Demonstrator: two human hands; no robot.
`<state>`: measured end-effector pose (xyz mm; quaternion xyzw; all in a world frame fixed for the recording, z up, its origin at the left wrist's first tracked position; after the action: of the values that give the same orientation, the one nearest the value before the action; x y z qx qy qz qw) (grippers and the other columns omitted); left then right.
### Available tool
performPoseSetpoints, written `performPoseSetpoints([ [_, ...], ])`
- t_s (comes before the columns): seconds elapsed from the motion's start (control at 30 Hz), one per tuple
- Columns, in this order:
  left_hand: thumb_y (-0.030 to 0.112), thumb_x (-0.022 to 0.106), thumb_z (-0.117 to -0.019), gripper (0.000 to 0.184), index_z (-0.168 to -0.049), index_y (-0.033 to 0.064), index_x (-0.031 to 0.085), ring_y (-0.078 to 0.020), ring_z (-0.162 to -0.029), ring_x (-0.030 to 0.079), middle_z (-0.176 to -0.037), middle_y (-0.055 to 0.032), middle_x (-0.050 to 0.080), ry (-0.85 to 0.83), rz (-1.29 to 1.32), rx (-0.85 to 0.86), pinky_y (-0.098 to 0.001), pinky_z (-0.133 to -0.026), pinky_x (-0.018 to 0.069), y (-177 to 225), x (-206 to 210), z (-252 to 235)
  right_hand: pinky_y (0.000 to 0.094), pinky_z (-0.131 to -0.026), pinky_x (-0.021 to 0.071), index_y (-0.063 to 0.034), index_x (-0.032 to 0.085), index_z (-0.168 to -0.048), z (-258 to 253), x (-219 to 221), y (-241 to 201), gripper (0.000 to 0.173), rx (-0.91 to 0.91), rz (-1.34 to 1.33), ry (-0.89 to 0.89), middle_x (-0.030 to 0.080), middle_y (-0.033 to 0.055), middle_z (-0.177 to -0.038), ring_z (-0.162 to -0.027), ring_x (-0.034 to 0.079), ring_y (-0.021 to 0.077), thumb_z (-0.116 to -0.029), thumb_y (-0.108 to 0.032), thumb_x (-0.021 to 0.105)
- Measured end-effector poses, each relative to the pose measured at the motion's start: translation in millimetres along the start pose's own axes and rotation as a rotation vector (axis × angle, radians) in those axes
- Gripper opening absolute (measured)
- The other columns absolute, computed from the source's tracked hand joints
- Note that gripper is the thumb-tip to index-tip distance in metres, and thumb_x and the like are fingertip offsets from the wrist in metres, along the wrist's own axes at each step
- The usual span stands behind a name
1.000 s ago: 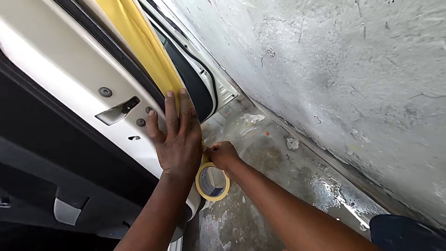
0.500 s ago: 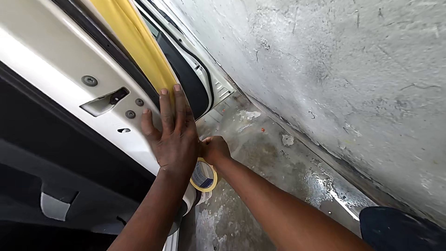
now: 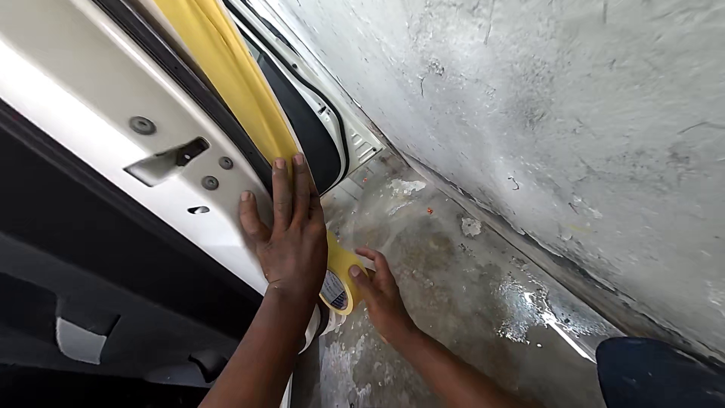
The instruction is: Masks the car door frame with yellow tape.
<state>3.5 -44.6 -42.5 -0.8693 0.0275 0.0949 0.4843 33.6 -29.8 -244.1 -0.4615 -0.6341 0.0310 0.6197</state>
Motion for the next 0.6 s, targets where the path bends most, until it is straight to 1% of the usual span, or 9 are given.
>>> performPoseSetpoints([
  [0.07, 0.018, 0.066, -0.0968, 0.036, -0.132, 0.0115, 0.067, -0.0277, -0.159, 0.015, -0.172, 0.0001, 0.021, 0.001, 0.026, -0.001, -0.0660, -0.120, 0.0098, -1, -2, -1, 0.0386, -0.078, 0.0617, -0.0177, 0.039, -0.151, 5, -11, 5, 0.058, -0.042, 0.023, 0.010, 0.074, 0.0107, -0.095, -0.083, 0.074, 0.0208, -0.1003, -0.031, 0.065],
  [0.1, 0.021, 0.070, -0.0941, 0.036, -0.129, 0.0126, 0.069, -0.0279, -0.158, 0.016, -0.172, 0.0009, 0.022, 0.004, 0.038, 0.002, -0.0661, -0.119, 0.0098, -2, -2, -1, 0.0368, -0.074, 0.0613, -0.0193, 0.041, -0.151, 5, -15, 14, 0.059, -0.030, 0.090, 0.013, 0.074, 0.0092, -0.090, -0.077, 0.073, 0.0188, -0.0995, -0.032, 0.067],
  [0.17, 0.022, 0.071, -0.0931, 0.036, -0.128, 0.0144, 0.069, -0.0303, -0.158, 0.016, -0.172, -0.0001, 0.022, -0.016, 0.052, 0.015, -0.0679, -0.119, 0.0101, -1, -2, 0, 0.0365, -0.068, 0.0595, -0.0191, 0.048, -0.148, 8, -21, 45, 0.054, 0.020, 0.235, 0.011, 0.072, 0.0066, -0.084, -0.069, 0.069, 0.0162, -0.0997, -0.037, 0.066],
  [0.2, 0.022, 0.072, -0.0925, 0.037, -0.128, 0.0146, 0.070, -0.0312, -0.158, 0.015, -0.171, -0.0010, 0.022, -0.023, 0.071, 0.016, -0.0686, -0.119, 0.0097, -1, -2, -2, 0.0373, -0.069, 0.0596, -0.0167, 0.054, -0.143, 8, -24, 62, 0.050, 0.038, 0.278, 0.005, 0.072, 0.0063, -0.084, -0.070, 0.069, 0.0158, -0.0998, -0.039, 0.065],
  [0.3, 0.024, 0.074, -0.0915, 0.041, -0.130, 0.0119, 0.068, -0.0346, -0.158, 0.014, -0.171, -0.0052, 0.022, -0.055, 0.119, 0.019, -0.0708, -0.119, 0.0095, -3, 2, -3, 0.0346, -0.076, 0.0599, -0.0040, 0.068, -0.117, 1, -22, 94, 0.036, 0.059, 0.257, -0.025, 0.073, 0.0072, -0.090, -0.078, 0.070, 0.0138, -0.1016, -0.036, 0.062],
  [0.33, 0.023, 0.075, -0.0914, 0.042, -0.131, 0.0091, 0.067, -0.0364, -0.158, 0.012, -0.172, -0.0076, 0.020, -0.074, 0.143, 0.025, -0.0719, -0.119, 0.0081, -2, 5, -3, 0.0361, -0.077, 0.0591, -0.0025, 0.069, -0.113, -4, -16, 102, 0.037, 0.093, 0.253, -0.045, 0.072, 0.0086, -0.091, -0.080, 0.070, 0.0152, -0.1024, -0.037, 0.060],
  [0.4, 0.023, 0.070, -0.0946, 0.044, -0.135, 0.0053, 0.065, -0.0394, -0.158, 0.008, -0.172, -0.0120, 0.017, -0.128, 0.165, 0.045, -0.0726, -0.120, 0.0047, -3, 12, -3, 0.0433, -0.081, 0.0569, -0.0026, 0.069, -0.113, -22, -2, 115, 0.039, 0.233, 0.285, -0.126, 0.071, 0.0127, -0.096, -0.085, 0.068, 0.0213, -0.1039, -0.039, 0.058],
  [0.5, 0.022, 0.070, -0.0941, 0.045, -0.136, 0.0080, 0.064, -0.0366, -0.159, 0.009, -0.171, -0.0092, 0.021, -0.101, 0.187, 0.044, -0.0719, -0.120, 0.0065, -7, 18, -2, 0.0499, -0.082, 0.0552, -0.0046, 0.072, -0.108, -43, 6, 122, 0.045, 0.382, 0.365, -0.207, 0.071, 0.0141, -0.096, -0.088, 0.068, 0.0251, -0.1007, -0.048, 0.061],
  [0.6, 0.025, 0.072, -0.0933, 0.057, -0.146, 0.0122, 0.056, -0.0375, -0.159, 0.005, -0.173, -0.0052, 0.017, -0.120, 0.248, 0.002, -0.0797, -0.114, 0.0109, -11, 30, 0, 0.0536, -0.084, 0.0535, -0.0041, 0.072, -0.108, -50, 14, 121, 0.050, 0.473, 0.417, -0.266, 0.070, 0.0157, -0.099, -0.092, 0.067, 0.0282, -0.0996, -0.052, 0.062],
])
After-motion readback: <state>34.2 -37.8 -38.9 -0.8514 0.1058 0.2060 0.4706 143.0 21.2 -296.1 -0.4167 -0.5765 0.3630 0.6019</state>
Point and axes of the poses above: each hand's wrist, its own z-axis away from the middle knuckle, its own x-axis out of the palm, y = z × x, the point moved 10 cm from there along -z, towards the middle knuckle
